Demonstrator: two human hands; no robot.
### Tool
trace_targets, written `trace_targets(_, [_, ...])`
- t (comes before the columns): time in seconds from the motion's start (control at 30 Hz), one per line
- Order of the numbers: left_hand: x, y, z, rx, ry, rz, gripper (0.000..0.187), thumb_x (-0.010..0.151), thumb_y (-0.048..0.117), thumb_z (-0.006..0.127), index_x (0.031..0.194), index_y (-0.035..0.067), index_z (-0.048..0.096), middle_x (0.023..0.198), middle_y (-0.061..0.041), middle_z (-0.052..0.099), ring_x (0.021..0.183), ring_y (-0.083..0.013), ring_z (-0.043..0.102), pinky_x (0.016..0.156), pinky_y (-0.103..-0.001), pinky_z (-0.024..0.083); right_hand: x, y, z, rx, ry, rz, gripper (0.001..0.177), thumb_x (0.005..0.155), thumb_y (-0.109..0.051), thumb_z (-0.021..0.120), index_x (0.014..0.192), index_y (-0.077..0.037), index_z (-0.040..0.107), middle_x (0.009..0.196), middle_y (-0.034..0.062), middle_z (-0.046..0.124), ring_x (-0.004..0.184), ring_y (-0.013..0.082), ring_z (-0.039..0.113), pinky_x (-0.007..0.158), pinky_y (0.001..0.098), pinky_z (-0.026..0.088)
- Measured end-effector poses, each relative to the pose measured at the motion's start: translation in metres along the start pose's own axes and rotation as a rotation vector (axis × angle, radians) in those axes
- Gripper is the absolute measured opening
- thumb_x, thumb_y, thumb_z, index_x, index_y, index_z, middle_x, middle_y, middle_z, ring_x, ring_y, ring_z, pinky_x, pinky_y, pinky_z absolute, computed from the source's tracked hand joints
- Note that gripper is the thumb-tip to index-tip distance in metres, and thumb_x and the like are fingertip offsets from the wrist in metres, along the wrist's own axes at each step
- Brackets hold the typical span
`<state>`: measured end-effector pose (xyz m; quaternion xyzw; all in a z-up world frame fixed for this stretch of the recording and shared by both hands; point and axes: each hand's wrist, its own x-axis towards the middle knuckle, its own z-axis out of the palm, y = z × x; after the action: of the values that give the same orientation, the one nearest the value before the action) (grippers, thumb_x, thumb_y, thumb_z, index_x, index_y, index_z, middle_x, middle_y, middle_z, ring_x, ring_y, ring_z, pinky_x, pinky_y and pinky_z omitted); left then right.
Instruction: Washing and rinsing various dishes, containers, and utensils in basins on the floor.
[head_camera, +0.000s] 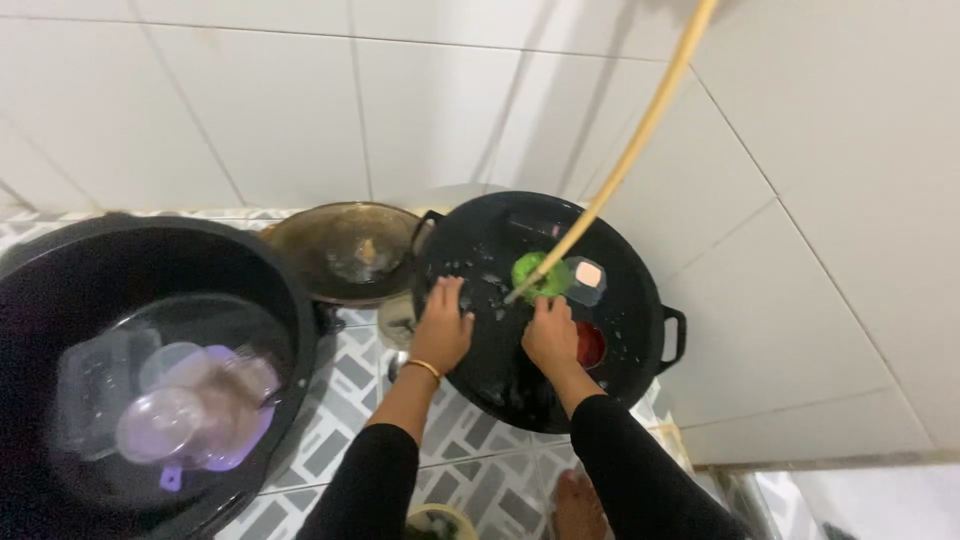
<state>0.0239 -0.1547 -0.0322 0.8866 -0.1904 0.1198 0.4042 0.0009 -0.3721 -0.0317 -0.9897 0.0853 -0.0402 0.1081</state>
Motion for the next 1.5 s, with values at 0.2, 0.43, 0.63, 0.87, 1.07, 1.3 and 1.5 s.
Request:
trace_targets(0.2, [-0.007,0.025,0.073,-0.048,-0.282,-0.235,0.062,0.091,0.017,0.068,0.144,0.003,0.04,0.151,-0.026,0.039,0.143,-0.0451,0.035,0.114,-0.049,0.038,-0.021,0.02,-0.028,-0.288,-0.099,0.256,0.051,0.085,-0.032,0.075,0.123,-0.006,0.052,0.128,0.0153,0.048,0.125,0.0355,0.049,0.104,0.0523,0.044])
trace_targets(0.43, [-0.027,0.003,0.144,0.022,-0.534,-0.511,0.071,0.099,0.046,0.056,0.152,0.005,0.036,0.146,-0.032,0.048,0.132,-0.0492,0.052,0.108,-0.054,0.046,-0.012,0.077,0.012,-0.072,-0.507,0.589,0.105,0.079,-0.042,0.089,0.151,-0.018,0.017,0.152,0.0211,0.028,0.137,0.0463,0.037,0.104,0.0587,0.042])
trace_targets(0.63, [-0.008,0.098,0.115,-0.807,-0.544,-1.391,0.091,0.096,0.065,0.043,0.164,0.017,0.005,0.144,-0.02,0.053,0.125,-0.043,0.066,0.103,-0.053,0.059,-0.037,0.083,0.024,0.439,-0.084,0.21,0.087,0.07,-0.043,0.091,0.124,-0.001,0.037,0.131,0.0274,0.042,0.125,0.0471,0.05,0.098,0.0489,0.052])
trace_targets(0.87, [-0.018,0.032,0.189,-1.546,-0.203,-1.259,0.066,0.094,0.064,0.062,0.128,0.008,0.064,0.119,-0.012,0.066,0.104,-0.0279,0.064,0.088,-0.044,0.055,-0.051,0.046,-0.014,0.079,0.46,-0.568,0.032,0.067,-0.018,0.08,0.087,0.0,0.063,0.131,0.0212,0.056,0.127,0.0438,0.058,0.104,0.0553,0.051])
trace_targets(1.07, [-0.001,0.046,0.148,-1.29,-0.11,-1.264,0.058,0.085,0.047,0.073,0.125,0.005,0.069,0.118,-0.009,0.072,0.106,-0.0252,0.067,0.089,-0.04,0.057,-0.026,0.042,0.018,0.281,-0.151,-0.363,0.026,0.087,-0.023,0.069,0.099,0.0,0.07,0.117,0.0216,0.064,0.103,0.0407,0.066,0.086,0.0479,0.055])
trace_targets(1.3, [0.001,0.034,0.128,-1.309,-0.311,-1.314,0.062,0.081,0.055,0.071,0.123,0.009,0.065,0.112,-0.014,0.069,0.102,-0.0332,0.065,0.09,-0.05,0.054,0.024,0.037,0.07,0.667,-0.735,-0.106,0.034,0.074,-0.029,0.069,0.09,0.001,0.07,0.088,0.0218,0.072,0.082,0.0403,0.072,0.067,0.045,0.055])
trace_targets(1.5, [0.004,0.021,0.124,-1.497,-0.281,-1.282,0.064,0.075,0.055,0.073,0.121,0.011,0.068,0.118,-0.01,0.071,0.106,-0.0284,0.069,0.093,-0.043,0.056,0.015,0.021,0.053,0.36,-0.389,-0.338,0.035,0.078,-0.027,0.079,0.094,0.002,0.069,0.092,0.023,0.072,0.083,0.0378,0.068,0.073,0.0483,0.052])
